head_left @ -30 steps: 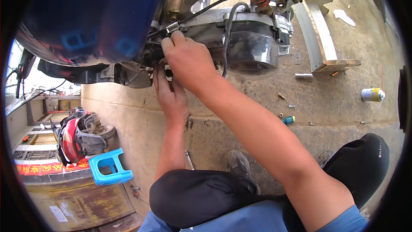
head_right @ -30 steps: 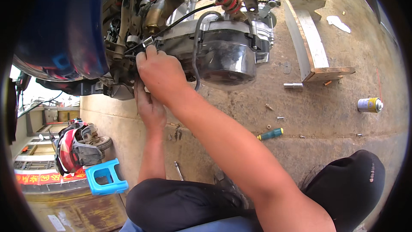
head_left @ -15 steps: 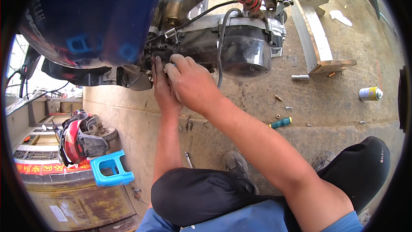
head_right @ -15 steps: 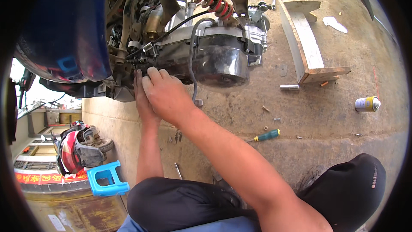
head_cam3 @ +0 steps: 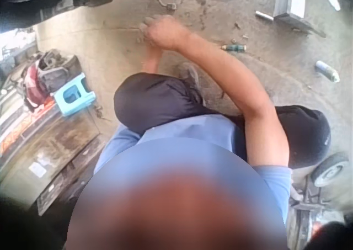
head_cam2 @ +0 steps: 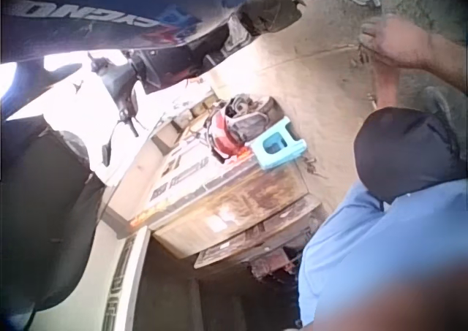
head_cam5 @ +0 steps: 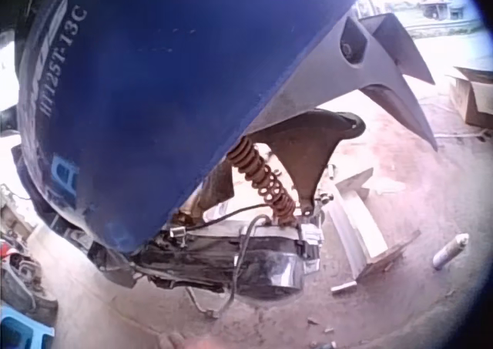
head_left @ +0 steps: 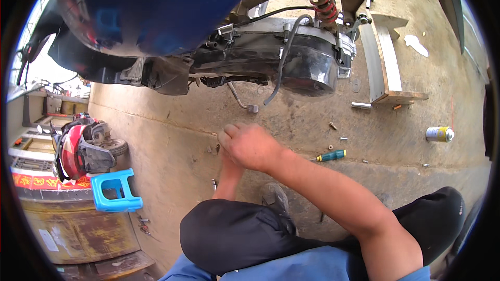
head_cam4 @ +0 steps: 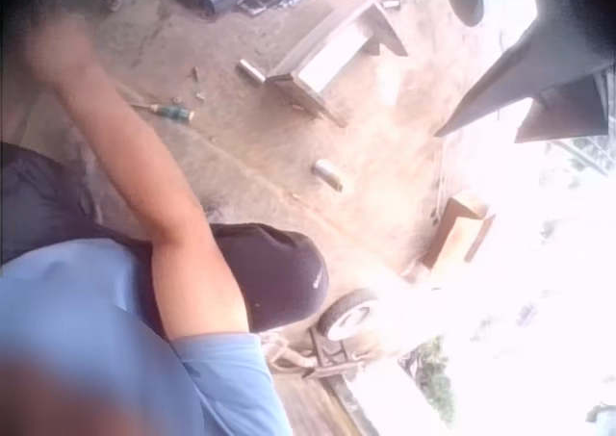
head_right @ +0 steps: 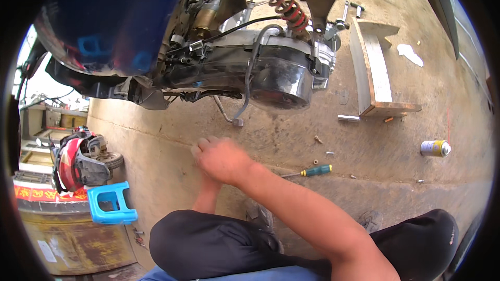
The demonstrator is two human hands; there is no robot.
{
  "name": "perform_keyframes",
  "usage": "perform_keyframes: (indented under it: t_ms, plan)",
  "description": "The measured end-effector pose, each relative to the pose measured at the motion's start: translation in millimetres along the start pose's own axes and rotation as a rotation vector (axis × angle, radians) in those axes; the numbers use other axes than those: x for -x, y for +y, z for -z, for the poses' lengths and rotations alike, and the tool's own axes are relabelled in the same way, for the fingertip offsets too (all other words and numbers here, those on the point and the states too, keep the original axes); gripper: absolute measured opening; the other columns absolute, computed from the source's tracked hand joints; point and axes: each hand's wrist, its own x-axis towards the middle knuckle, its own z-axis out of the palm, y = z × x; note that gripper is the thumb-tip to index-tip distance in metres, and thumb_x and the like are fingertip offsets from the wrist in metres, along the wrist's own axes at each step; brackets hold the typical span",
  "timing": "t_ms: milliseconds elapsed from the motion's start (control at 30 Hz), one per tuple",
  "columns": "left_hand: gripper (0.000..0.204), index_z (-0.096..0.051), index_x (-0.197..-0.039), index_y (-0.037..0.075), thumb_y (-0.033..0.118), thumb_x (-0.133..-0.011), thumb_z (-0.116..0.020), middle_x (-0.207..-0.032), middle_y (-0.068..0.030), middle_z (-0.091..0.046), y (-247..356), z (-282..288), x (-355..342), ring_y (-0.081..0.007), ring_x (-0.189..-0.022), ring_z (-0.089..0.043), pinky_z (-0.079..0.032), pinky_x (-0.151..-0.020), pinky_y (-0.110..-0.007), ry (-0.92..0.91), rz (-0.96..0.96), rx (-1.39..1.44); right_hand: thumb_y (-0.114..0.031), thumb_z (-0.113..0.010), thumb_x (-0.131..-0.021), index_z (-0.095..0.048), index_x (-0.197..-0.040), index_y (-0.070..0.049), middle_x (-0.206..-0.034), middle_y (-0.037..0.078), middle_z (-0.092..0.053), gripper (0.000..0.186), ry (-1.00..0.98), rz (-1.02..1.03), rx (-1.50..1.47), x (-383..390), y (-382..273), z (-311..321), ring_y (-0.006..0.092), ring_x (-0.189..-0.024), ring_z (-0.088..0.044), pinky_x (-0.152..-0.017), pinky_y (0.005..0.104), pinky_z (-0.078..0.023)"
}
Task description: Repairing the engine and drivetrain components of a motor scooter by removing bolts and using lubricant spray.
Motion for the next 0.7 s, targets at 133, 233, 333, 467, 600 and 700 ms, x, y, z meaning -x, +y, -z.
perform_keyframes:
  t_ms: [133,233,333,467,600,700]
  plan:
    - [0.051,-0.059,-0.139,0.003,0.026,-0.095,-0.071,-0.136,-0.0251,-0.065,-4,-38,67,-0.0407,-0.122,-0.066,-0.055,-0.096,-0.052,-0.217,0.056,-0.01,-0.02,-0.066,-0.087,-0.063,-0.096,-0.006,-0.093,0.01,-0.064,0.018,-0.141,0.164,0.043,23,3,-33,0.0314,-0.092,-0.069,-0.079,0.0435,-0.057]
    - [0.048,-0.061,-0.136,0.005,0.025,-0.094,-0.071,-0.131,-0.0241,-0.068,-11,-68,102,-0.0403,-0.117,-0.07,-0.057,-0.091,-0.052,-0.36,0.146,-0.002,-0.019,-0.066,-0.087,-0.065,-0.097,-0.006,-0.093,0.01,-0.064,0.016,-0.257,0.237,0.074,45,11,-40,0.0316,-0.093,-0.068,-0.08,0.0439,-0.057]
    - [0.037,-0.064,-0.128,0.009,0.023,-0.094,-0.07,-0.118,-0.022,-0.072,1,-69,105,-0.0413,-0.104,-0.072,-0.057,-0.081,-0.053,-0.389,0.248,0.231,-0.017,-0.066,-0.088,-0.066,-0.098,-0.006,-0.093,0.011,-0.064,0.015,-0.37,0.272,0.079,55,29,-24,0.0319,-0.092,-0.068,-0.08,0.0444,-0.057]
    - [0.023,-0.068,-0.117,0.012,0.02,-0.096,-0.067,-0.105,-0.023,-0.074,47,-10,53,-0.046,-0.096,-0.071,-0.055,-0.076,-0.055,-0.411,0.586,0.439,-0.013,-0.065,-0.088,-0.068,-0.1,-0.006,-0.097,0.012,-0.067,0.014,-0.634,0.286,0.118,55,41,13,0.0341,-0.096,-0.069,-0.082,0.0466,-0.056]
    - [0.02,-0.065,-0.112,0.009,0.025,-0.1,-0.065,-0.098,-0.0238,-0.073,46,-17,59,-0.0483,-0.092,-0.069,-0.052,-0.076,-0.059,-0.273,0.598,0.641,-0.014,-0.066,-0.089,-0.07,-0.095,-0.007,-0.097,0.014,-0.07,0.01,-0.98,0.264,0.202,65,49,46,0.0355,-0.098,-0.069,-0.084,0.0484,-0.056]
    - [0.022,-0.064,-0.103,0.007,0.029,-0.102,-0.063,-0.091,-0.0245,-0.071,43,1,47,-0.0489,-0.088,-0.069,-0.051,-0.075,-0.06,-0.215,0.638,0.693,-0.017,-0.068,-0.092,-0.069,-0.094,-0.007,-0.096,0.013,-0.07,0.01,-1.14,0.259,0.237,65,59,63,0.0356,-0.097,-0.07,-0.084,0.0485,-0.057]
